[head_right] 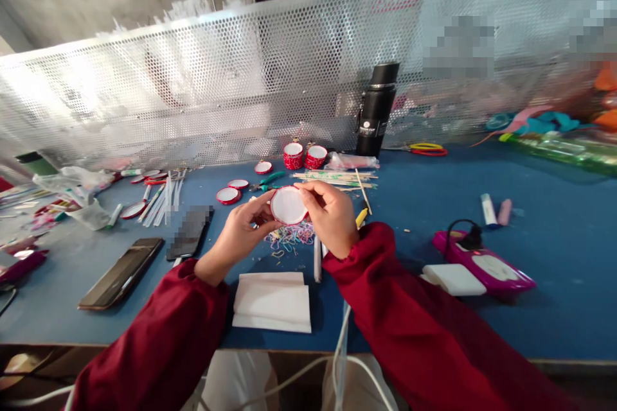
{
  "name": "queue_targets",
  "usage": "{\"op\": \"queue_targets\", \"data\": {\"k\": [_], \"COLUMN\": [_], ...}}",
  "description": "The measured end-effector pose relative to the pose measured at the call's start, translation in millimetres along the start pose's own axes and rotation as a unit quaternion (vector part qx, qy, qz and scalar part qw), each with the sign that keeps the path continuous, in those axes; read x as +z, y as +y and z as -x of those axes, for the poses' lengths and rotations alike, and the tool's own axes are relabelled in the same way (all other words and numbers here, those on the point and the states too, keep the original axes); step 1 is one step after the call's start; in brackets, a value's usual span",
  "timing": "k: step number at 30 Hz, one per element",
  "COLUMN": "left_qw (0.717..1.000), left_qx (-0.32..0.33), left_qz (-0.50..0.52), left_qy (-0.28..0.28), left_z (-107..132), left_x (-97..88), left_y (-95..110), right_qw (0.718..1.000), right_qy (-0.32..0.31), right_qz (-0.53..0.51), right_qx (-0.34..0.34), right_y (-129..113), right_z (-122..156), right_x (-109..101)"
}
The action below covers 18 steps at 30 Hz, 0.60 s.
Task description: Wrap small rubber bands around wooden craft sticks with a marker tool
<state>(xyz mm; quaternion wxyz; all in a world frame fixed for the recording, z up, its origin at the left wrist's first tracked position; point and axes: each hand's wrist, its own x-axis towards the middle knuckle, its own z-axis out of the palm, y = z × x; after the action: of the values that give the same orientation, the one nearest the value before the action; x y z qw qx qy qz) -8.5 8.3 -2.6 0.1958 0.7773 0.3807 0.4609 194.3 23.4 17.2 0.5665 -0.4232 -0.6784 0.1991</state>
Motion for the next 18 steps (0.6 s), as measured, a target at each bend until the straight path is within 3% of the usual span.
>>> {"op": "queue_targets", "data": {"k": [5, 8, 11, 15, 18], "left_qw": [1.0, 0.998, 0.992, 0.988, 0.989], "left_qx": [-0.016, -0.031, -0.054, -0.084, -0.085], "left_qz": [-0.004, 0.015, -0.008, -0.055, -0.062], "left_qy": [-0.004, 0.049, 0.111, 0.118, 0.107], "left_z": [-2, -4, -5, -5, -4], "left_x": [-3.1, -6.1, -7.9, -6.4, -4.2], "left_y": [0, -3, -7, -10, -9], "right_qw": [1.0, 0.999, 0.989, 0.931, 0.888], "right_qy": [-0.005, 0.031, 0.04, -0.053, -0.123], "right_qz": [-0.004, 0.037, 0.14, 0.359, 0.436], "right_qx": [0.012, -0.005, -0.017, 0.032, 0.082], "right_y": [0, 4, 10, 19, 25], "right_z": [-2, -8, -17, -25, -28], "right_x": [-1, -9, -23, -42, -48]}}
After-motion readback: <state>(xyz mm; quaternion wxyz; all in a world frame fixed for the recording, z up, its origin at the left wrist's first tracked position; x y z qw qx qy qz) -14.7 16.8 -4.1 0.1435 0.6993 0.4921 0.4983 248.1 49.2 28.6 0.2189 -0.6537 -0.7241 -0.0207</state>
